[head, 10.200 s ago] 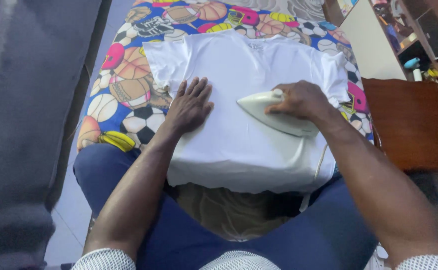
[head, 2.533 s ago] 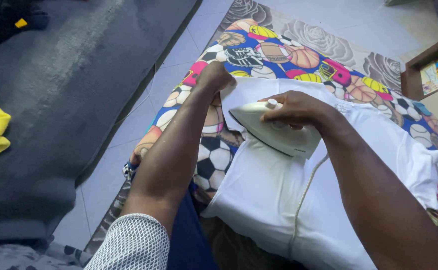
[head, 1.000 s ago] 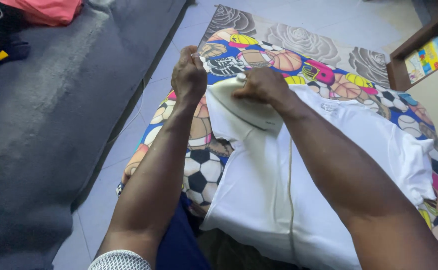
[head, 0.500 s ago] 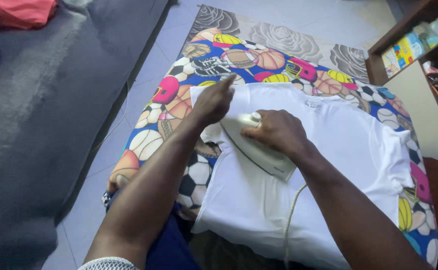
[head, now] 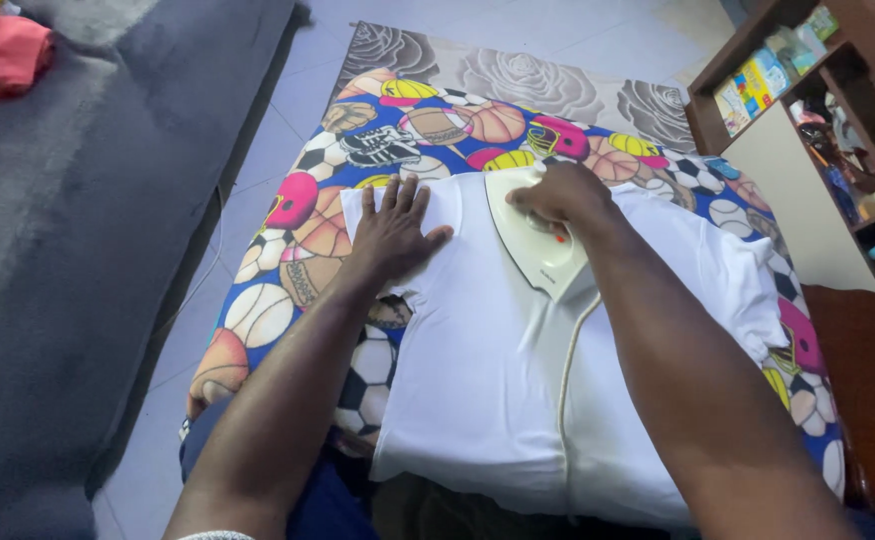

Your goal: Iron a white t-shirt on a bed and then fold it neatly.

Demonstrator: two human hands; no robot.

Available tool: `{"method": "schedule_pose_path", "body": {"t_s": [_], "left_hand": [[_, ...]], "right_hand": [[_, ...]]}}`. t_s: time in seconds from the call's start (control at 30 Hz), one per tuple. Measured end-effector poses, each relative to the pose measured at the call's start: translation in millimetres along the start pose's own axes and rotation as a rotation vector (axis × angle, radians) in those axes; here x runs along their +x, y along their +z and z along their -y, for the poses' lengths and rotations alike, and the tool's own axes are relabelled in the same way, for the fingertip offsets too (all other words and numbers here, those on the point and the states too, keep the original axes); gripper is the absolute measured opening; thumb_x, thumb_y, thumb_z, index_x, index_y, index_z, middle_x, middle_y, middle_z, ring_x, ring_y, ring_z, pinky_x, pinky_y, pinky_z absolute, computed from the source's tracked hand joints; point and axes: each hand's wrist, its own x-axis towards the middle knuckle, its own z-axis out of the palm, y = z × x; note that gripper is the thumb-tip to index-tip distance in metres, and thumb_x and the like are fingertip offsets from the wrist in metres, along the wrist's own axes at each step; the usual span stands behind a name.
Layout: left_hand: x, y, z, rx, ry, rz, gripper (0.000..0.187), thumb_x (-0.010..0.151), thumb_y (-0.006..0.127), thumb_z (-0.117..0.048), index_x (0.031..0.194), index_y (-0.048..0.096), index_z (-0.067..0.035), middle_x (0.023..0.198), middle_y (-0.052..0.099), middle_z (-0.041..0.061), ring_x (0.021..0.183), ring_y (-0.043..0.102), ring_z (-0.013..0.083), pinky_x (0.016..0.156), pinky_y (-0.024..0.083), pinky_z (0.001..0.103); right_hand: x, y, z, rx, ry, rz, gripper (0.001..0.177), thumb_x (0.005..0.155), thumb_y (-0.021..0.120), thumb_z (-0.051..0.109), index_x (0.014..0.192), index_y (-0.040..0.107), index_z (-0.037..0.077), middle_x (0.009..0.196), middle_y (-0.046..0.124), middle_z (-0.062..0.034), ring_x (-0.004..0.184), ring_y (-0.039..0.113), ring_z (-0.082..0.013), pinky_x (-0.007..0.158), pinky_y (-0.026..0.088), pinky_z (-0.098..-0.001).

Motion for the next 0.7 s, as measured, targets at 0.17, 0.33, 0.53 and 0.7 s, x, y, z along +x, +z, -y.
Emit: {"method": "schedule_pose_path", "body": {"t_s": [0.17, 0.33, 0.53, 0.7], "left_hand": [[28.0, 24.8, 22.5, -0.032, -0.110, -0.272, 0.062, 0.099, 0.055, -0.046, 0.144, 0.052, -0.003, 0.146, 0.052, 0.018, 0.142, 0.041, 0.0349, 0.116, 0.019, 0.065], [40.2, 30.3, 46.5, 0.014, -0.040, -0.442, 0.034, 0.093, 0.067, -0.036, 0.109, 0.071, -0.006, 0.118, 0.063, 0.016, 0.118, 0.055, 0.0353, 0.100, 0.036, 0.058], [55.4, 12.5, 61.2, -0.293, -0.127, -0.377, 0.028, 0.093, 0.071, -0.035, 0.098, 0.073, -0.008, 0.099, 0.072, 0.020, 0.097, 0.067, 0.0398, 0.085, 0.050, 0.052], [6.7, -49.7, 52.7, -0.504, -0.293, -0.320, 0.028, 0.095, 0.069, -0.029, 0.104, 0.072, -0.003, 0.094, 0.073, 0.019, 0.089, 0.072, 0.0338, 0.083, 0.055, 0.045]], "right_hand": [[-51.1, 22.1, -31.3, -0.064, -0.089, 0.014, 0.070, 0.076, 0.078, 0.064, 0.118, 0.074, 0.008, 0.106, 0.075, -0.0136, 0.098, 0.072, -0.0299, 0.087, 0.054, -0.0432], [-146.7, 21.5, -53.9, 0.008, -0.034, 0.056, 0.066, 0.074, 0.075, 0.061, 0.121, 0.072, 0.015, 0.104, 0.078, -0.0106, 0.098, 0.074, -0.0297, 0.088, 0.056, -0.0441], [-185.3, 28.9, -83.5, 0.096, -0.042, -0.077, 0.063, 0.073, 0.075, 0.059, 0.121, 0.072, 0.018, 0.105, 0.076, -0.0108, 0.099, 0.072, -0.0310, 0.088, 0.054, -0.0444], [-194.6, 18.1, -99.5, 0.195, -0.052, -0.046, 0.060, 0.074, 0.075, 0.058, 0.117, 0.074, 0.016, 0.100, 0.078, -0.0110, 0.094, 0.075, -0.0291, 0.085, 0.056, -0.0418]]}}
